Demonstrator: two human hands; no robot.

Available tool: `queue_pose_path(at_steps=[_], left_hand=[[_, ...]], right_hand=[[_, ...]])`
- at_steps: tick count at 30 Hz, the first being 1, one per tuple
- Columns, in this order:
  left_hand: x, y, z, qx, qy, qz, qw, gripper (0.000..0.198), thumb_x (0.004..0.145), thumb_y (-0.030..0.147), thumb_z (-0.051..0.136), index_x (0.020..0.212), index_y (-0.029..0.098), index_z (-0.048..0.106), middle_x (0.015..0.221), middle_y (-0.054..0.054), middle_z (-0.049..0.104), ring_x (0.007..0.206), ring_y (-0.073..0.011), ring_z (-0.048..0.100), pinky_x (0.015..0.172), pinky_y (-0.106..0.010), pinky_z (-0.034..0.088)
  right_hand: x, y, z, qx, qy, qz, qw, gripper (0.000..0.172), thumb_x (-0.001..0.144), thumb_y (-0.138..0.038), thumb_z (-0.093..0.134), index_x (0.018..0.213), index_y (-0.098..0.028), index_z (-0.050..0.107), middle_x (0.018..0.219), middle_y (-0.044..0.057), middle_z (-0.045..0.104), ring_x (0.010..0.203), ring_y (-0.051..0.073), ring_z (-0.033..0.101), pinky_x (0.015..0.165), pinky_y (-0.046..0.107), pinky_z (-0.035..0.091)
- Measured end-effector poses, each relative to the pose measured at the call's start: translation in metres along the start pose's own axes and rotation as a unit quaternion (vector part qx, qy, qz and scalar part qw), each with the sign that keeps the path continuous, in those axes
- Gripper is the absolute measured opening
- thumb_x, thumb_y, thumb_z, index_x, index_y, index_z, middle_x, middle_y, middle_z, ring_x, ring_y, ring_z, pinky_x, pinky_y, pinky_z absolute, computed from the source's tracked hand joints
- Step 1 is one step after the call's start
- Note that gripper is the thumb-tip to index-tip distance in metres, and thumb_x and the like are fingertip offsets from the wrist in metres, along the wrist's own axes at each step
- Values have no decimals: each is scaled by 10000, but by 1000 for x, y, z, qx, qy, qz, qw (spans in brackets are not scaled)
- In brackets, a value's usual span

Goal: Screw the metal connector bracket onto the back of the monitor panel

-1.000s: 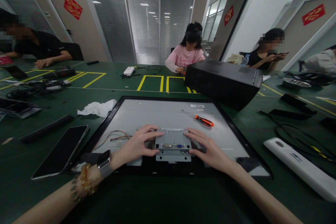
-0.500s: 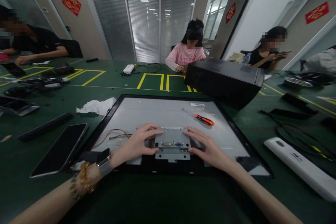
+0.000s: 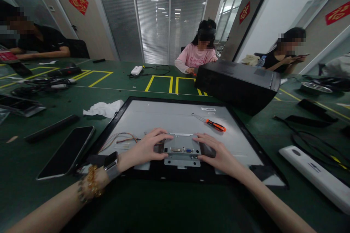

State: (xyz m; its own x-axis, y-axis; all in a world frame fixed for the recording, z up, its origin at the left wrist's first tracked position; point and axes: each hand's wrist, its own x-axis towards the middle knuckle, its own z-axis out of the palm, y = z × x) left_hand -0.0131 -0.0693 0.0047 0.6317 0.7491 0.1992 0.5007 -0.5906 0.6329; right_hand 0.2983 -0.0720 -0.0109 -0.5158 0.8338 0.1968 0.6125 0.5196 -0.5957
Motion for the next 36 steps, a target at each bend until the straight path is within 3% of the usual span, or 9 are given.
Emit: queue_pose_path(at_steps=[19,36], left_hand=[[-2,-1,0,7,3,-10,1000,530,802,185,681,1280,318,494,1265,-45,446,1132,-227,494,976,-422,433],[0,-5,1,-3,6,-7,1000,535,782,180,699,1264,319,514,1258,-42,469,1136,-237,492,965,-432,445]], right_hand=[[-3,-6,-4,8,-8,-13,1000,513,846,-284,615,1344,-314,496,1446,70,466,1345,276,400,1102,555,318],[-2,-2,-2,10,7,-10,1000,500,808,-271,650,1294,-324,546,1399,57,521,1314,272,443,1091,561,340]])
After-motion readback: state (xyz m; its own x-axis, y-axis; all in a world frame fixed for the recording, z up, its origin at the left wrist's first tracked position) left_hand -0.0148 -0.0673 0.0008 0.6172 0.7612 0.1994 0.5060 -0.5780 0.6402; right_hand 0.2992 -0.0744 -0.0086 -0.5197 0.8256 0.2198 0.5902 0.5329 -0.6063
